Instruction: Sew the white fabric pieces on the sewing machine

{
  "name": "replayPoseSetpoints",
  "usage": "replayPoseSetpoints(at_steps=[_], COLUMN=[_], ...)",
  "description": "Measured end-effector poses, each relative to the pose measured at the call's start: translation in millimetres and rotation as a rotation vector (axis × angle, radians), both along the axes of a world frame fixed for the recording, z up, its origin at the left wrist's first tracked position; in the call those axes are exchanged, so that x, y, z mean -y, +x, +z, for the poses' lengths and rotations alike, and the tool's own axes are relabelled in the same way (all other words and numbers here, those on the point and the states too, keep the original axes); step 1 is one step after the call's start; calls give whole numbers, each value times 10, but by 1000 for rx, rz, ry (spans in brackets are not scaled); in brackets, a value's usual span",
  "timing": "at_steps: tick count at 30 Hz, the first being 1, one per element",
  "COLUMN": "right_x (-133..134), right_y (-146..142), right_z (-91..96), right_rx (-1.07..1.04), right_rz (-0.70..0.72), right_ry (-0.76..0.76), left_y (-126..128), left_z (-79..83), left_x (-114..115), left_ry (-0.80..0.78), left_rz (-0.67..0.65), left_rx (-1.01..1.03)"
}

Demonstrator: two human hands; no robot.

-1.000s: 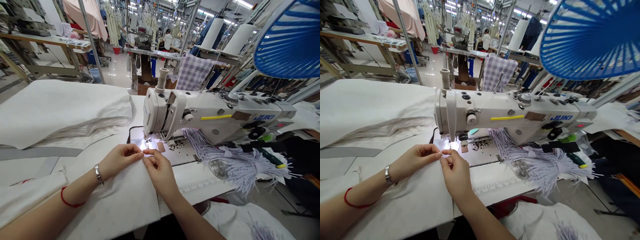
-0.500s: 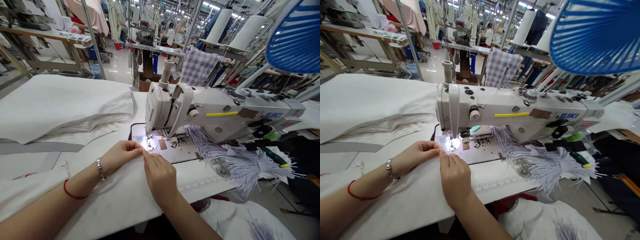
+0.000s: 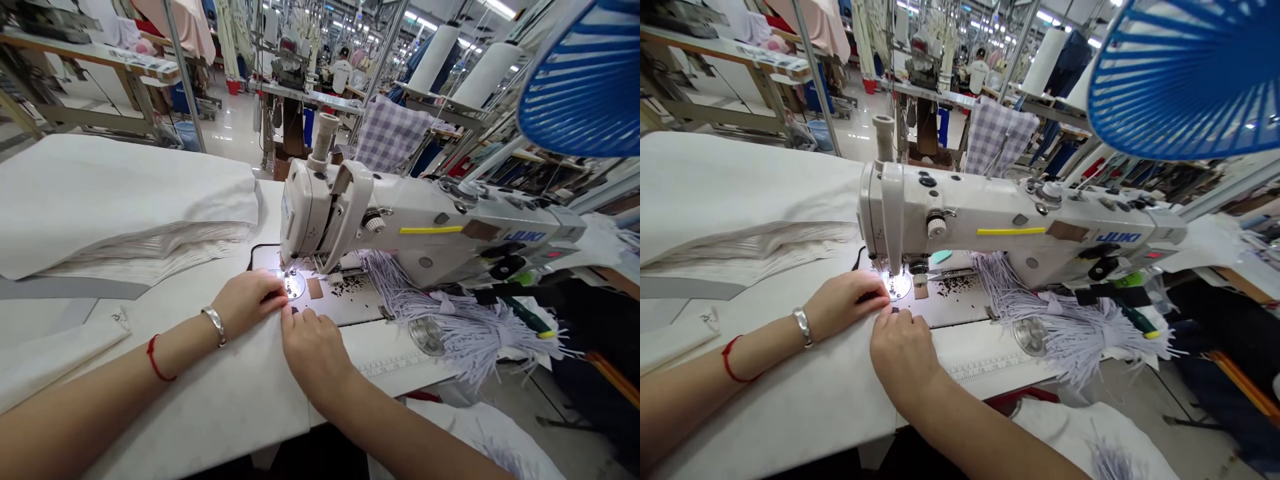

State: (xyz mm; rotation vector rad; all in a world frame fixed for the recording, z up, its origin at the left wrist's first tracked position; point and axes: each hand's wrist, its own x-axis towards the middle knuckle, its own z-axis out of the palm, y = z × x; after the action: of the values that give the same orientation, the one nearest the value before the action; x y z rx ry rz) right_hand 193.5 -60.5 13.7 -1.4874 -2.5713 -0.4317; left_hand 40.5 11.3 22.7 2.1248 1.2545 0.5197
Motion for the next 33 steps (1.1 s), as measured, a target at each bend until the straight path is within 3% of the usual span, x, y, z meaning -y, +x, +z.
replayPoseSetpoints(at_steps=[3,5,8,12,16,20,23,28,33], right_x=[-145,-239,-324,-354,-385,-406,-403,-394,-414], right_y=[217,345,454,480,474,483,514,575,602], right_z=[52,77,42,-70,-101,-64,-52,-64,-65], right_rx=[-101,-144,-121,-89,-76,-164,-199,-248,-223], right_rz=[24,88,219,354,528,528,532,525,408], right_ry=[-217,-257,-232,-88,-24,-75,-135,-161,-176], left_y=[-22,-41,-48,-53,-117,-183,-208,-236,-242], left_z=[-60,-81,-89,-71,-56,-121,-199,-227,-232], left_x=[-42,-57,-88,-101,123,470,581,504,330], left_ry=[93,121,136,156,204,256,371,413,434], left_rz=[-57,-67,-70,-63,-48,-118,-170,-191,-230], left_rx=[-21,-35,-60,-79,-52,-39,-88,-168,-181])
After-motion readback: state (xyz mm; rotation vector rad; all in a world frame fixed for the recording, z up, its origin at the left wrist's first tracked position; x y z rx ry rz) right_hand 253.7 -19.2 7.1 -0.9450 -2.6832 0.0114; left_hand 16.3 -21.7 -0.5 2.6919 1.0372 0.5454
